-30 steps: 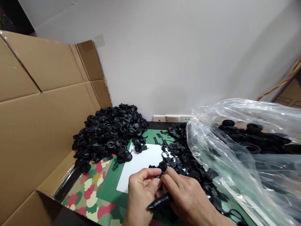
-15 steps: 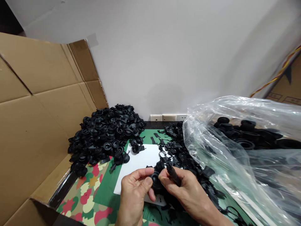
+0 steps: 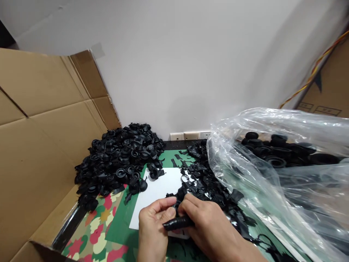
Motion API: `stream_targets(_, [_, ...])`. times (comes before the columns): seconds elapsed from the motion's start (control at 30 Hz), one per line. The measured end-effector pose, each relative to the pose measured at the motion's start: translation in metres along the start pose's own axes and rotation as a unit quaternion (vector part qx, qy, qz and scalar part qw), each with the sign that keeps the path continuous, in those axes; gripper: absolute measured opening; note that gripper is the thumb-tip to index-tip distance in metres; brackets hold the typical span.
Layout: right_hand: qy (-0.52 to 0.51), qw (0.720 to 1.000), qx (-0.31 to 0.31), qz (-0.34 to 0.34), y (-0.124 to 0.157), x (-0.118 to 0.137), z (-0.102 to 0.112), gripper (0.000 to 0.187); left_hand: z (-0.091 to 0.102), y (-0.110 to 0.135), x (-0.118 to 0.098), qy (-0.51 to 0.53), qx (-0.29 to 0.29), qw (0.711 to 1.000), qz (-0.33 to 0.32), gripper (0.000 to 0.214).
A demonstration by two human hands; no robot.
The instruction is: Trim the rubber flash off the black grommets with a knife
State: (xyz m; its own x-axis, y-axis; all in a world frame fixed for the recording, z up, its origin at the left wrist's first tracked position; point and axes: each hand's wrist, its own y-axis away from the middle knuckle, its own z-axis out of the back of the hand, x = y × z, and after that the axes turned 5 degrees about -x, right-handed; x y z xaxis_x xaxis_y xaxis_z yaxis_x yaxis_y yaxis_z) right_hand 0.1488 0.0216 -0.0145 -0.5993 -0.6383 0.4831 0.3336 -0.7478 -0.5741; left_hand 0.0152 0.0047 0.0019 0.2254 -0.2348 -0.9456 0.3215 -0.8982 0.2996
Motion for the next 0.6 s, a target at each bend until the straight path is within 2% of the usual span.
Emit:
stream_targets(0.07, [0.047,0.998,-0.023,0.038,0.002,0.001,-0.005,0.010,0.001,0.001,0.001,0.003,0.008,1.000,-0.009,0.032])
stream_targets(0.13, [0.056,0.996,-0.052,0.037,0.004,0.002,-0.009,0.011,0.002,0.001,0.003,0.004,0.012,1.000,-0.018,0.035])
stream_targets(0.2, [0.011,0.998,-0.061,-0.017,0.006,0.003,-0.013,0.012,0.004,0.000,0.005,0.005,0.015,1.000,-0.011,0.035])
stream_targets(0.27, [-0.088,0.989,-0.044,-0.111,0.006,0.005,-0.012,0.013,0.005,-0.001,0.006,0.009,0.017,1.000,-0.003,0.031])
stream_targets(0.37, [-0.238,0.940,-0.009,-0.246,0.001,0.009,-0.005,0.012,0.008,-0.004,0.005,0.025,0.019,0.999,-0.006,0.024])
stream_targets(0.43, [-0.312,0.900,0.018,-0.304,-0.003,0.012,0.001,0.010,0.009,-0.005,0.004,0.034,0.016,0.999,-0.007,0.024])
stream_targets(0.53, [-0.389,0.853,0.045,-0.344,-0.008,0.012,0.008,0.010,0.011,-0.005,0.004,0.036,0.020,0.999,-0.001,0.027])
stream_targets(0.6, [-0.404,0.845,0.050,-0.345,-0.010,0.011,0.010,0.011,0.012,-0.004,0.003,0.033,0.019,0.999,-0.004,0.027])
